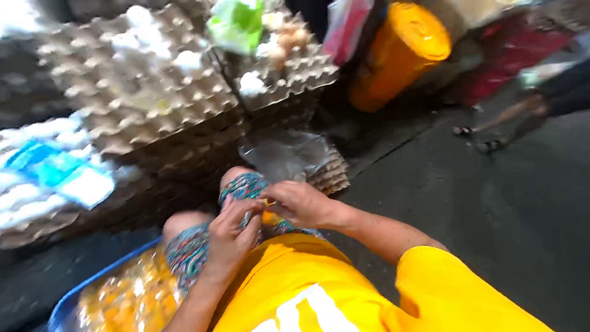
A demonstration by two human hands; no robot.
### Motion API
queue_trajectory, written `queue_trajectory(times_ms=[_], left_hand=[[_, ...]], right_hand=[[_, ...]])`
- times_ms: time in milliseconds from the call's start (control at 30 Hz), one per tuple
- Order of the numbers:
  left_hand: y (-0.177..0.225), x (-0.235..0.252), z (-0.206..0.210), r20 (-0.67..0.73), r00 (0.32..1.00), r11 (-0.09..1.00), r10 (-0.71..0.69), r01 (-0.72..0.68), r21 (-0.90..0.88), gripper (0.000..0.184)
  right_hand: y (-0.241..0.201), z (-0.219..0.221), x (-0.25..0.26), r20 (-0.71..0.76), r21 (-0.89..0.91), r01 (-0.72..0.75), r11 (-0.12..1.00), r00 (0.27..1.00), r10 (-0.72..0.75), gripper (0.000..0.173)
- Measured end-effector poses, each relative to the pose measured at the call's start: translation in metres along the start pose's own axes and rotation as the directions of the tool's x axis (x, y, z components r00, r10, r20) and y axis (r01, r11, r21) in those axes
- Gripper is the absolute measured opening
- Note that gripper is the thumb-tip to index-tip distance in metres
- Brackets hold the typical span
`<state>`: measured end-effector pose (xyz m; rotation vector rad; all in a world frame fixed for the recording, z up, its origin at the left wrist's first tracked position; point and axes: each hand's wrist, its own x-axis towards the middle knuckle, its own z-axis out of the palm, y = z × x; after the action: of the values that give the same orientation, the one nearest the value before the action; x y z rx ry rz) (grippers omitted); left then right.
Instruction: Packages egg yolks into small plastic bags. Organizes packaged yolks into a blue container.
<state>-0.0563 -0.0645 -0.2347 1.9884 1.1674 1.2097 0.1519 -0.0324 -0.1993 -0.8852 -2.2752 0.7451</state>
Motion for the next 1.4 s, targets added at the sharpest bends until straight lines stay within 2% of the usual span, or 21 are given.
queue_trajectory(times_ms=[167, 367, 500, 633, 800, 900, 1000, 1100, 1167, 1267, 1400], left_hand=[[0.000, 0.002, -0.003, 0.039, 0.998, 0.998, 0.055, -0.054, -0.012, 0.013], [-0.003, 0.007, -0.003, 0.061, 0.995, 0.996, 0.077, -0.074, -0.052, 0.011], [-0.003, 0.011, -0.001, 0.068, 0.992, 0.994, 0.102, -0.099, -0.046, 0.011], [-0.003, 0.014, 0.001, 0.084, 0.988, 0.991, 0.128, -0.123, -0.060, 0.010], [-0.005, 0.018, 0.003, 0.106, 0.984, 0.987, 0.146, -0.137, -0.089, 0.011], [-0.006, 0.019, 0.001, 0.103, 0.985, 0.988, 0.137, -0.129, -0.080, 0.011], [-0.003, 0.023, -0.001, 0.120, 0.982, 0.988, 0.143, -0.135, -0.074, 0.011], [-0.007, 0.025, 0.000, 0.129, 0.977, 0.984, 0.169, -0.159, -0.083, 0.011], [-0.011, 0.026, 0.000, 0.133, 0.974, 0.980, 0.181, -0.168, -0.107, 0.010], [-0.016, 0.028, -0.001, 0.150, 0.967, 0.972, 0.205, -0.182, -0.151, 0.009], [-0.021, 0.033, -0.003, 0.204, 0.951, 0.960, 0.231, -0.188, -0.208, 0.008]], right_hand=[[0.001, -0.027, 0.021, 0.307, 0.010, 0.005, 1.000, 0.952, -0.008, 0.020], [-0.002, -0.046, 0.034, 0.462, -0.056, 0.059, 0.997, 0.887, -0.027, 0.021], [-0.006, -0.048, 0.036, 0.514, -0.107, 0.051, 0.993, 0.857, 0.012, 0.017], [-0.003, -0.055, 0.038, 0.535, -0.055, 0.033, 0.998, 0.845, 0.001, 0.017], [-0.008, -0.073, 0.048, 0.503, -0.291, -0.109, 0.951, 0.828, 0.248, 0.024], [-0.019, -0.074, 0.048, 0.534, -0.291, -0.086, 0.953, 0.812, 0.236, 0.033], [-0.029, -0.062, 0.052, 0.604, -0.386, -0.056, 0.921, 0.739, 0.298, 0.042], [-0.033, -0.058, 0.061, 0.679, -0.433, -0.053, 0.900, 0.638, 0.364, 0.034], [-0.033, -0.061, 0.065, 0.706, -0.403, -0.061, 0.913, 0.614, 0.353, 0.029], [-0.023, -0.064, 0.065, 0.732, -0.316, -0.054, 0.947, 0.621, 0.280, 0.024], [0.005, -0.064, 0.057, 0.709, -0.054, -0.097, 0.994, 0.698, 0.106, 0.024]])
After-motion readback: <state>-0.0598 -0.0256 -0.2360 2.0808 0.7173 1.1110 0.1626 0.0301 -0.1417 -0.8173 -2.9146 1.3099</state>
